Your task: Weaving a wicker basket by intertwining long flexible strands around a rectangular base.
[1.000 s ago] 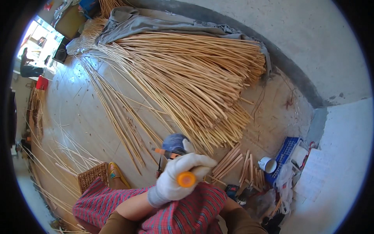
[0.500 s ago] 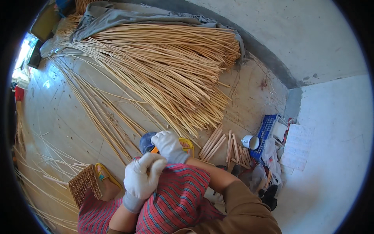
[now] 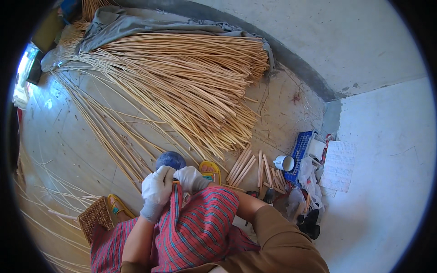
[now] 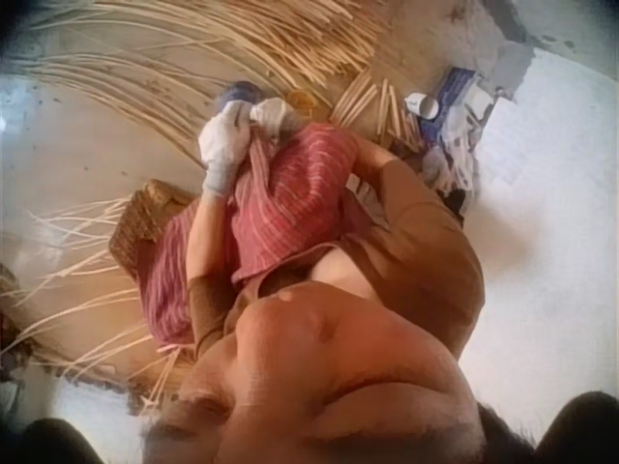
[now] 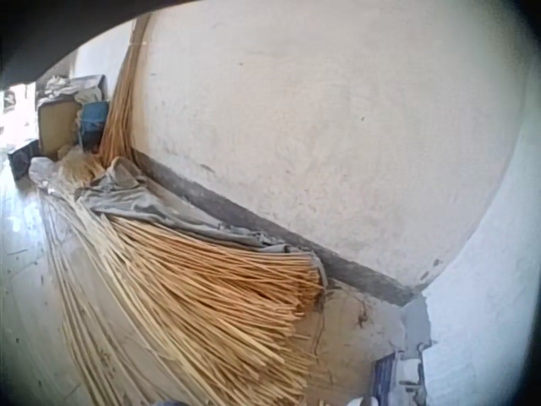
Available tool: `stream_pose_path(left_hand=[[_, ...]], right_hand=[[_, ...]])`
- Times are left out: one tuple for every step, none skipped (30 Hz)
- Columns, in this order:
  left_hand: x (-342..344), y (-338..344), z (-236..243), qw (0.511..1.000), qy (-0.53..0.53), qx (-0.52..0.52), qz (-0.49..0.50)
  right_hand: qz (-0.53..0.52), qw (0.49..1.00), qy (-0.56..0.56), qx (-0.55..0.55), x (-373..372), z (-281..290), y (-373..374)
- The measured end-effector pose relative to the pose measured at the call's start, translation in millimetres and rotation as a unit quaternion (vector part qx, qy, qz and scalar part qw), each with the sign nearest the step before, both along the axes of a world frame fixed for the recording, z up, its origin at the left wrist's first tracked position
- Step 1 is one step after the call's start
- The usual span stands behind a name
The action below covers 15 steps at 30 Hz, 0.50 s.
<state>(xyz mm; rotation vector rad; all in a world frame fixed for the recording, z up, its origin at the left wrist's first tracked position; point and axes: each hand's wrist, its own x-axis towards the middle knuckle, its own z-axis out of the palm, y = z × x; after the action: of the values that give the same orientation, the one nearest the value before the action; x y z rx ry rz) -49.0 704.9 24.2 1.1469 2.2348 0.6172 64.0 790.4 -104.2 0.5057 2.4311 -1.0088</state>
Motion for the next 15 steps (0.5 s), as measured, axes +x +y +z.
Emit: stream_pose_path(left_hand=[[-1, -1, 22, 1.0, -0.001, 0.017, -0.015], [0, -5, 45, 0.998, -0.008, 0.054, -0.015], [0, -11, 67, 0.997, -0.026, 0.064, -0.016], [0, -16, 85, 0.995, -0.017, 0.087, -0.034], [5, -9, 89, 0.996, -0.033, 0.073, -0.048], [5, -6, 90, 0.996, -0.034, 0.065, -0.043], [9, 1, 83, 1.0, -0.001, 0.011, -0.021], [12, 6, 73, 0.997, 0.006, 0.078, 0.014], [4, 10, 56, 0.997, 0.035, 0.073, 0.009], [-6, 13, 37, 0.993, 0.062, 0.082, 0.055], [-14, 13, 20, 0.99, 0.085, 0.073, 0.087], [-19, 12, 5, 0.987, 0.1, 0.086, 0.089], [-22, 12, -8, 0.985, 0.116, 0.101, 0.083], [-20, 15, -21, 0.988, 0.132, 0.06, 0.06], [-20, 17, -30, 0.989, 0.121, 0.038, 0.079]], right_hand=[[-0.059, 0.996, 0.067, -0.023, 6, -3, -4], [-0.115, 0.985, 0.121, -0.039, 11, -7, -8], [-0.127, 0.982, 0.109, -0.087, 15, -12, -9], [-0.138, 0.979, 0.134, -0.068, 17, -16, -12], [-0.143, 0.978, 0.14, -0.062, 18, -20, -11], [-0.109, 0.983, 0.136, -0.056, 17, -23, -11], [-0.113, 0.982, 0.122, -0.086, 16, -25, -9], [-0.103, 0.982, 0.079, -0.135, 15, -26, -6], [-0.109, 0.976, 0.132, -0.135, 16, -25, -6], [-0.12, 0.967, 0.183, -0.131, 16, -25, -3], [-0.107, 0.966, 0.146, -0.184, 17, -25, -1], [-0.096, 0.962, 0.11, -0.231, 16, -27, 1], [-0.127, 0.958, 0.01, -0.256, 18, -28, 1], [-0.102, 0.961, 0.037, -0.254, 17, -33, 1], [-0.081, 0.96, 0.126, -0.238, 18, -38, 0]])
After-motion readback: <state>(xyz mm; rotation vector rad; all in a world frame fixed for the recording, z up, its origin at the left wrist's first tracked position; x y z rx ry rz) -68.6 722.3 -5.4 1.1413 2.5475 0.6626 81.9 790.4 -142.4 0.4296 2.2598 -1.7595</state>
